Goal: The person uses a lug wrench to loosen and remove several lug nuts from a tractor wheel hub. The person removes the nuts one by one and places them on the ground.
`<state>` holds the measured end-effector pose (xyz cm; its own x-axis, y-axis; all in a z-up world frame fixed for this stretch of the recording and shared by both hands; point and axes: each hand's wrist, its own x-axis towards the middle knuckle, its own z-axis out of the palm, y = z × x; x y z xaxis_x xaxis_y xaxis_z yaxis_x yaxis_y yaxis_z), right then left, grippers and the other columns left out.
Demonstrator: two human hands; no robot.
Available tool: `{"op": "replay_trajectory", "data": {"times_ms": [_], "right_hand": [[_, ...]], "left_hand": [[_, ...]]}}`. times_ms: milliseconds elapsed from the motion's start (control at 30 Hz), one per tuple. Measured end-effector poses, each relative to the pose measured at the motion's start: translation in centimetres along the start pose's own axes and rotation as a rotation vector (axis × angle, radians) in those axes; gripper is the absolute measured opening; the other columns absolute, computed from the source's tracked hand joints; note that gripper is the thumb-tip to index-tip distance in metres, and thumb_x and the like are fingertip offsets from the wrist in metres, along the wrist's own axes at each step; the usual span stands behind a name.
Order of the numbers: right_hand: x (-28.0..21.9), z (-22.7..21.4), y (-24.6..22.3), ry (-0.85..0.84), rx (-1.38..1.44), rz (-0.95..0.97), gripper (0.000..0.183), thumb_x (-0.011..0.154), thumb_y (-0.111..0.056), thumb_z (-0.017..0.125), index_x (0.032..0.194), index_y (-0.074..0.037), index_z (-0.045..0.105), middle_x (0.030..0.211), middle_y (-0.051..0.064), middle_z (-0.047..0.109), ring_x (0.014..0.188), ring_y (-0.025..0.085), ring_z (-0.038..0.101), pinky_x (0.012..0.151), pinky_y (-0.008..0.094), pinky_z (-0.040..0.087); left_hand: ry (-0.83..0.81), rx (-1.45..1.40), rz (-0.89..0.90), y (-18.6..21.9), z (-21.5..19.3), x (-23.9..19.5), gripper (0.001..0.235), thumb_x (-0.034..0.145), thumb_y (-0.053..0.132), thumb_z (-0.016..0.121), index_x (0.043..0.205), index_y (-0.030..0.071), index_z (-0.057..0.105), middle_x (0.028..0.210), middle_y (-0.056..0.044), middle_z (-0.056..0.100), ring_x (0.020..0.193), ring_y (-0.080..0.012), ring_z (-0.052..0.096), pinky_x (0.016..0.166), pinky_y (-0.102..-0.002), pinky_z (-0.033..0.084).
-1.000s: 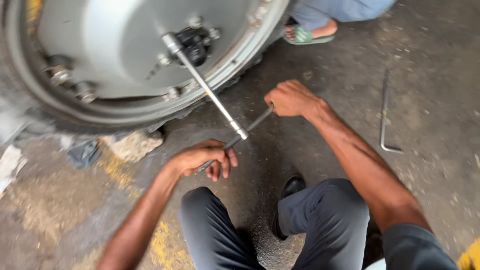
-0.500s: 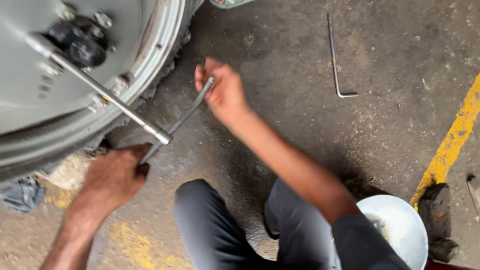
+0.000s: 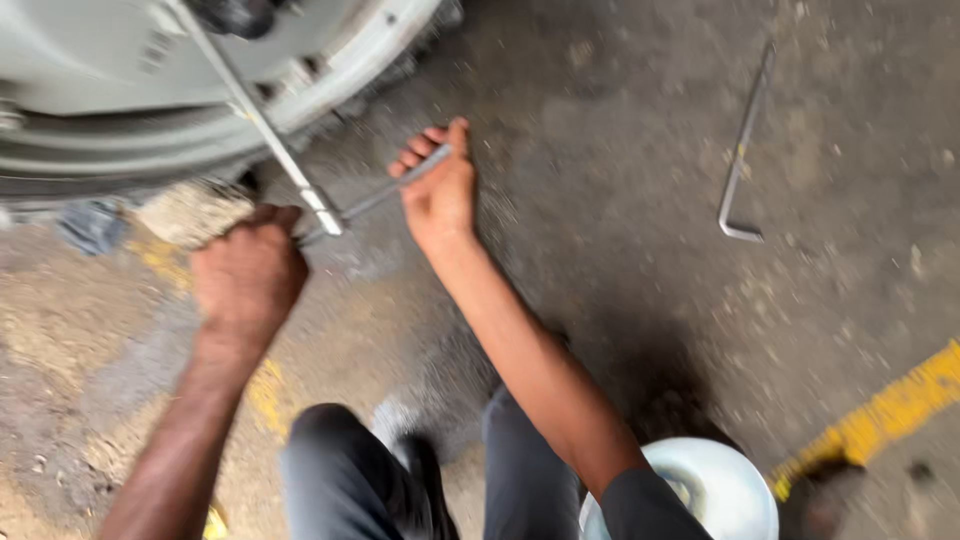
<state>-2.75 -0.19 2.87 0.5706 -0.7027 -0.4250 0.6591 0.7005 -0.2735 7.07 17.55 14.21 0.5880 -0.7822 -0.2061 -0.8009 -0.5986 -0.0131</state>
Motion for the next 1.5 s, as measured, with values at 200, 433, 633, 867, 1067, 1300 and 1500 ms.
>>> {"op": "replay_trajectory", "data": {"times_ms": [200, 433, 633, 867, 1067, 1300, 1500], "right_hand": [[0.7, 4.9, -1.6, -0.221, -0.195, -0.246, 0.042, 0.109, -0.050, 0.052, 0.087, -0.015, 0.047, 0.072, -0.002, 0.041, 0.060, 0.011, 0.037, 0.055, 0.030, 0.035], [-8.1, 7.2, 9.7, -0.870, -1.648, -1.017, 0.024, 0.103, -0.031, 0.062, 0.094, -0.009, 0.062, 0.078, 0.007, 0.056, 0.071, 0.024, 0.055, 0.066, 0.043, 0.042], [-9.9, 6.0, 10.0, -1.222, -1.780, -0.807, 0.007, 0.094, -0.017, 0.067, 0.098, -0.011, 0.067, 0.099, 0.008, 0.070, 0.102, 0.027, 0.069, 0.094, 0.045, 0.052], [1.2, 0.3, -2.5, 0.133, -1.122, -0.493, 0.040, 0.105, -0.043, 0.058, 0.127, -0.009, 0.060, 0.132, 0.007, 0.060, 0.119, 0.018, 0.054, 0.103, 0.039, 0.042], [10.0, -4.6, -0.3, -0.018, -0.504, -0.062, 0.033, 0.101, -0.042, 0.050, 0.108, -0.011, 0.058, 0.104, 0.009, 0.077, 0.099, 0.020, 0.072, 0.088, 0.033, 0.055], [7.4, -0.4, 0.8, -0.164, -0.229, -0.276, 0.013, 0.100, -0.018, 0.062, 0.091, -0.017, 0.052, 0.063, -0.006, 0.036, 0.052, 0.008, 0.036, 0.055, 0.032, 0.039], [-4.2, 5.7, 6.2, -0.573, -1.151, -0.835, 0.011, 0.096, -0.011, 0.058, 0.106, -0.010, 0.063, 0.090, 0.005, 0.058, 0.077, 0.020, 0.055, 0.069, 0.038, 0.046]], "left_hand": [[0.248, -0.327, 0.086, 0.3, 9.4, 4.1, 0.042, 0.081, 0.009, 0.064, 0.120, 0.022, 0.072, 0.111, -0.012, 0.074, 0.087, -0.0347, 0.073, 0.074, -0.049, 0.058], [0.684, -1.573, 0.009, 11.1, 14.0, 9.0, 0.040, 0.110, 0.017, 0.049, 0.149, 0.011, 0.055, 0.154, -0.014, 0.059, 0.145, -0.0257, 0.052, 0.122, -0.041, 0.038], [-0.028, -2.748, 0.349, 15.0, 14.7, 14.2, 0.061, 0.108, 0.040, 0.042, 0.163, 0.018, 0.028, 0.166, -0.012, 0.036, 0.153, -0.0249, 0.032, 0.120, -0.040, 0.026], [-0.225, -2.250, 0.056, 12.4, 13.2, 12.8, 0.074, 0.105, 0.065, 0.037, 0.154, 0.010, 0.044, 0.160, -0.013, 0.045, 0.145, -0.0240, 0.040, 0.115, -0.047, 0.032], [0.294, -1.371, 0.311, 6.2, 6.5, -1.3, 0.049, 0.097, 0.040, 0.062, 0.129, 0.003, 0.066, 0.121, -0.014, 0.068, 0.118, -0.0292, 0.066, 0.101, -0.045, 0.050], [0.854, -0.420, 0.019, -0.7, 11.0, 0.1, 0.034, 0.085, 0.015, 0.072, 0.119, 0.011, 0.070, 0.097, -0.010, 0.072, 0.090, -0.0282, 0.069, 0.092, -0.052, 0.053], [0.390, -1.767, -0.240, 9.5, 14.4, 7.8, 0.048, 0.097, 0.036, 0.058, 0.139, 0.014, 0.059, 0.137, -0.005, 0.064, 0.126, -0.0251, 0.060, 0.101, -0.047, 0.051]]}}
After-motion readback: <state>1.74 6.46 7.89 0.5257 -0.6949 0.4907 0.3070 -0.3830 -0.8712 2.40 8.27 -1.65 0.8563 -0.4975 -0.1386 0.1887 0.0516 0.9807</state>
